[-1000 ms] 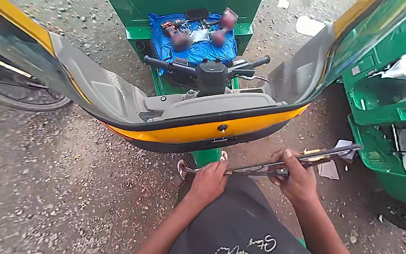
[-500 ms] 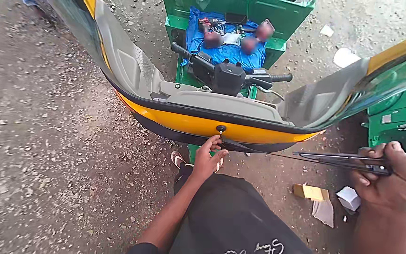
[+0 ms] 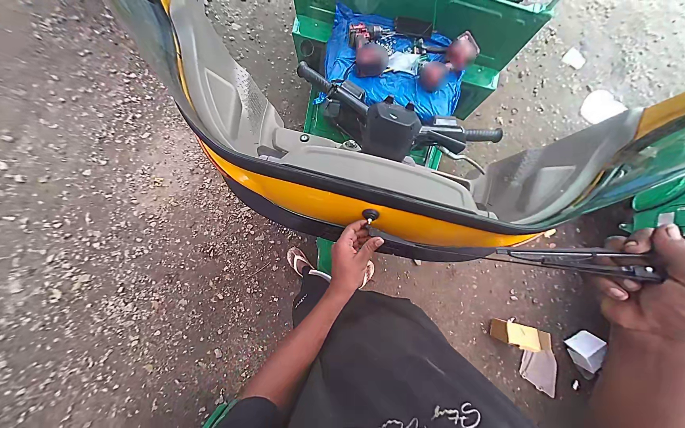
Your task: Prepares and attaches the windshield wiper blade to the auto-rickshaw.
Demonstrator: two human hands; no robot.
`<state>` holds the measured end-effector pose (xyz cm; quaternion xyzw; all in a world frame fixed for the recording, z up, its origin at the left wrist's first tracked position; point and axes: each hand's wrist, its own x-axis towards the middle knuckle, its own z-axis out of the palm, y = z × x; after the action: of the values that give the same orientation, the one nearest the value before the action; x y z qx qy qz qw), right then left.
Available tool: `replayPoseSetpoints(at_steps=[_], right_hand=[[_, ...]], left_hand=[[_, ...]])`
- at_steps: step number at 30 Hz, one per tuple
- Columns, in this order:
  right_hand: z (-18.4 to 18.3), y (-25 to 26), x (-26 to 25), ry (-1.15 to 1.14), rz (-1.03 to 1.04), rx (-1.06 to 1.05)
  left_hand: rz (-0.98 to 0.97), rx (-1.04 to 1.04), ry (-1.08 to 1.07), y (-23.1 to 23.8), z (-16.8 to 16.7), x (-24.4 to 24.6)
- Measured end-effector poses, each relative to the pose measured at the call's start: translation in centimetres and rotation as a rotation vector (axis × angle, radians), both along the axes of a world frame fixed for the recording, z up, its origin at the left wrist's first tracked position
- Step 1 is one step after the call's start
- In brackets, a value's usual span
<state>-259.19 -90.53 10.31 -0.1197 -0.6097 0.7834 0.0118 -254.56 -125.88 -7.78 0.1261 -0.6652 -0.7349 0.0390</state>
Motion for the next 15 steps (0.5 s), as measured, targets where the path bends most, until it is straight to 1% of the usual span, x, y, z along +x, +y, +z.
replayPoseSetpoints(at_steps=[5,9,11,15], right_hand=[[0.1,0.0,-1.1,-0.028,0.023,-0.013],[0.1,0.4,-2.4,-0.029,0.030,-0.048],[0.2,0.5,-3.0,-0.001,0.048,-0.063],[0.6,1.1,-4.3,0.035,0.077,-0.090]], left_hand=[[0.087,-0.002,-0.032,0.5,-0.1,-0.5],[0.132,-0.057,-0.098,0.1,-0.1,-1.1],[0.101,-0.100,-0.119,-0.2,0.1,-1.3],[-0.047,-0.227,-0.115,-1.0,0.0,-1.7]])
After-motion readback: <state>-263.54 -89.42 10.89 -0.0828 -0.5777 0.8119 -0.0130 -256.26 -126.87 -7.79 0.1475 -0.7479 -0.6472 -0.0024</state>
